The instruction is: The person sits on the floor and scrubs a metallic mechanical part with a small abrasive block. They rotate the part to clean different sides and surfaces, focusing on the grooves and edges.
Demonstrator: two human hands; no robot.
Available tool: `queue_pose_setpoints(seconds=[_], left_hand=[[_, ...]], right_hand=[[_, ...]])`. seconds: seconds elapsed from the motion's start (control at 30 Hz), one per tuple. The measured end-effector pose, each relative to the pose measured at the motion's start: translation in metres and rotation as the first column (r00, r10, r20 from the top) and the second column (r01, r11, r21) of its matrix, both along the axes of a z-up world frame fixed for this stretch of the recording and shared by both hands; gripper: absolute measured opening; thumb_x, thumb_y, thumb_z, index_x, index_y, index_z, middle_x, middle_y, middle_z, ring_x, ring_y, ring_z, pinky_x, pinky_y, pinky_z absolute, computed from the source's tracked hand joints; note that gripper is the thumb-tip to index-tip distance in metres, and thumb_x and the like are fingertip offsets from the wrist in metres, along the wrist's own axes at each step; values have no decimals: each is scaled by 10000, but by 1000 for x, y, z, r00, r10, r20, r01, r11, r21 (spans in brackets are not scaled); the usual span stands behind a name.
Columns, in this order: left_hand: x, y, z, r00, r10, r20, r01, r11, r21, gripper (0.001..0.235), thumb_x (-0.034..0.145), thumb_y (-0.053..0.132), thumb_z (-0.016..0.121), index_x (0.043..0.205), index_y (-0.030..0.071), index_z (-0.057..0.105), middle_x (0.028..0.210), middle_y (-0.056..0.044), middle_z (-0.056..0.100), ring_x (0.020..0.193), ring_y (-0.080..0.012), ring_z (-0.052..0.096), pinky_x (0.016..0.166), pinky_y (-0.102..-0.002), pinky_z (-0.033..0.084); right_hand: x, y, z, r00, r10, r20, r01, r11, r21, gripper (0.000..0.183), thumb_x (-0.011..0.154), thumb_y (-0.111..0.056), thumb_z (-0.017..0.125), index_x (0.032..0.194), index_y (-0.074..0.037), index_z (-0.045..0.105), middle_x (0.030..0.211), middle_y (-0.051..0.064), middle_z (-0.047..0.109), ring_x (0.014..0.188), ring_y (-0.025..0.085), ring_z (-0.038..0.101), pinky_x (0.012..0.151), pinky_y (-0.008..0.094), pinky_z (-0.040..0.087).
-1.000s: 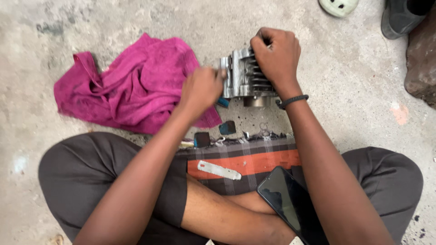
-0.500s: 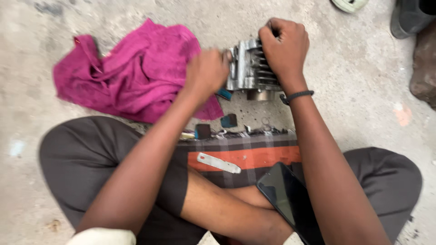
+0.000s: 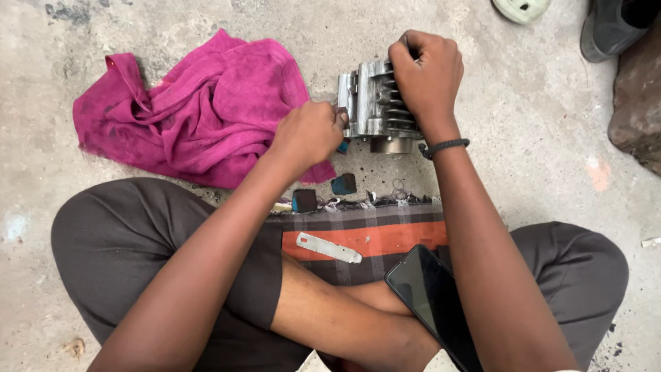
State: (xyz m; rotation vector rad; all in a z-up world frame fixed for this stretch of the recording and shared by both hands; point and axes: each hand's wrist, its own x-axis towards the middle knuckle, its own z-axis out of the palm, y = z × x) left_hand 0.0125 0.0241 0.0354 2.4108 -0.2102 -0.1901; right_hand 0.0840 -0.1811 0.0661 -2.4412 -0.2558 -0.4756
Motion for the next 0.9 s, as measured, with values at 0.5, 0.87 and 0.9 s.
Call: queue_pose_setpoints(seconds=[0.5, 0.87, 0.9], left_hand=[[37, -9, 4, 946, 325, -11, -290, 828, -480, 235, 878, 62, 733, 1078, 8, 623, 866, -126, 725, 729, -159, 726, 639, -325, 605], [29, 6, -17, 940, 143, -309, -313, 717, -622, 39, 863, -7, 727, 836, 10, 704, 747, -79, 718, 528, -120, 617, 410, -290, 468], [29, 2, -18, 950, 183, -251, -304, 717, -627, 37, 870, 3, 731, 842, 16, 710, 746, -67, 716, 522, -110, 610, 396, -282, 458]], right_hand=[[2, -3, -5, 997, 47, 57, -47, 999, -2, 256, 896, -205, 652, 709, -34, 691, 582, 42, 599, 521, 115, 514, 533, 319, 391], [-1, -1, -1, 990, 86, 115, -95, 993, 75, 200, 896, -158, 657, 771, -38, 757, 643, 35, 677, 564, 91, 596, 572, 276, 463], [-1, 0, 0, 990, 83, 116, -91, 994, 64, 199, 896, -158, 663, 772, -31, 754, 641, 43, 673, 563, 95, 591, 573, 278, 460]])
